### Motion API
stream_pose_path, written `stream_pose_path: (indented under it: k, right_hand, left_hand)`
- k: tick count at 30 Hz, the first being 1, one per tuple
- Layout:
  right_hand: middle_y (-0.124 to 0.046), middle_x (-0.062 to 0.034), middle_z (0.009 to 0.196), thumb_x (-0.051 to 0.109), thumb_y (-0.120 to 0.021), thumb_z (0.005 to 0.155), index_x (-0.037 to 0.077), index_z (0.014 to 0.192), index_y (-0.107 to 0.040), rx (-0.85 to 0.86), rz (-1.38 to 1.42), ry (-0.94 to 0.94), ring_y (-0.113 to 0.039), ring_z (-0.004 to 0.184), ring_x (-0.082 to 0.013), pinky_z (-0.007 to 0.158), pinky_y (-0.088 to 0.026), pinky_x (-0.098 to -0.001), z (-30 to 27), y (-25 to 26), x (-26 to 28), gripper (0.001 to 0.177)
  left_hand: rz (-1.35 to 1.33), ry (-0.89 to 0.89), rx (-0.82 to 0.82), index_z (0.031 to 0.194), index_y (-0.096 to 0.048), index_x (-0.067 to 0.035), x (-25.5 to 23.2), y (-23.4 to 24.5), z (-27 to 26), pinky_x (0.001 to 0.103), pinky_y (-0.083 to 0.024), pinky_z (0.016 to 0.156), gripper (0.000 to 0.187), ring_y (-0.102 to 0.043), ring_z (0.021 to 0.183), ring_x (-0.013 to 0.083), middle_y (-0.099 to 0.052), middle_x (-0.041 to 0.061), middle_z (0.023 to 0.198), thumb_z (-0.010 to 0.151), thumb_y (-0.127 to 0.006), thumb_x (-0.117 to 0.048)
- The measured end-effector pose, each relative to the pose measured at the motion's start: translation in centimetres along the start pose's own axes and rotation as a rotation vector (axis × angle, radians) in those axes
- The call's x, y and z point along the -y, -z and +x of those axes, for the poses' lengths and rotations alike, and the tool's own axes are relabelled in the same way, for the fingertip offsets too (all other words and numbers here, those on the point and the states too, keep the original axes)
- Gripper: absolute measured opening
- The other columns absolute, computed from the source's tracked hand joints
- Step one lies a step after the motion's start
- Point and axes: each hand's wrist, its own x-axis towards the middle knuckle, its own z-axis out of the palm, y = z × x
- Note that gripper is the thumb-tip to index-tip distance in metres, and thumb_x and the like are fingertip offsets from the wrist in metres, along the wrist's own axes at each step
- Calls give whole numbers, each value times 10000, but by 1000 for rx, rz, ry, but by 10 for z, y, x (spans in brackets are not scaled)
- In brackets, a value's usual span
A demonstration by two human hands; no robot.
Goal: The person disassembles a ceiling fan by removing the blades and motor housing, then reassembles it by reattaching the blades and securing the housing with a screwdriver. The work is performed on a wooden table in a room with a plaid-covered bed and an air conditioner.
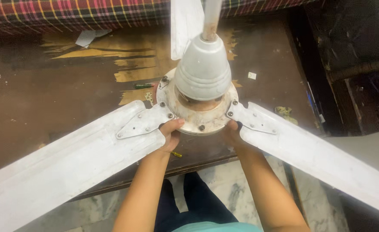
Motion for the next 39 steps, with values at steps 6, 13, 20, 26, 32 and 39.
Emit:
stream_pose_path:
  k: [6,13,20,26,32,39]
  right_hand:
    - [-546,21,1524,681,-521,851,208,1546,-367,-75,177,-304,-571,1351,-150,1065,-495,-398,-37,-21,-4,854]
    - [-756,-189,1264,129,-730,939,36,1284,-750,-107,-933,-246,-779,1054,-245,928,-633,-391,-102,-65,101,357]
    - [-452,-207,1519,80,-709,970,45,1600,-264,-247,-849,453,-482,1454,-306,1201,-458,-430,24,-93,170,772]
    - [-321,-201,1563,2,-624,1036,54,1551,-315,-342,-1425,1215,-391,1460,-283,1267,-364,-438,28,-98,184,603]
    - [-683,-61,983,161,-642,842,70,985,-646,256,-2589,1451,-635,1225,-214,1076,-260,-670,43,-127,205,170]
    - [-642,32,715,229,-668,859,181,861,-589,632,-2762,1019,-670,741,-169,752,-454,-331,80,-129,224,92]
  left_hand:
    - [1,3,-80,1653,-203,-158,16,7,7,460,-317,1242,1143,-379,1469,317,-425,129,1560,648,-705,54]
    - [143,102,-128,1630,-191,-175,10,12,8,460,-348,1198,1159,-402,1439,325,-450,138,1519,614,-690,73]
    - [172,93,-50,1634,-189,-166,-1,-7,6,420,-309,1218,1166,-368,1477,302,-419,130,1563,611,-681,104]
    - [164,196,-86,1618,-189,-211,-6,-6,8,414,-336,1168,1197,-382,1443,285,-428,80,1548,559,-643,116]
    - [169,164,-33,1624,-216,-185,-5,2,5,438,-361,1182,1170,-404,1447,304,-439,106,1546,583,-659,113]
    - [298,157,-31,1619,-203,-168,-15,5,14,444,-403,1164,1168,-434,1412,305,-454,109,1513,590,-665,137]
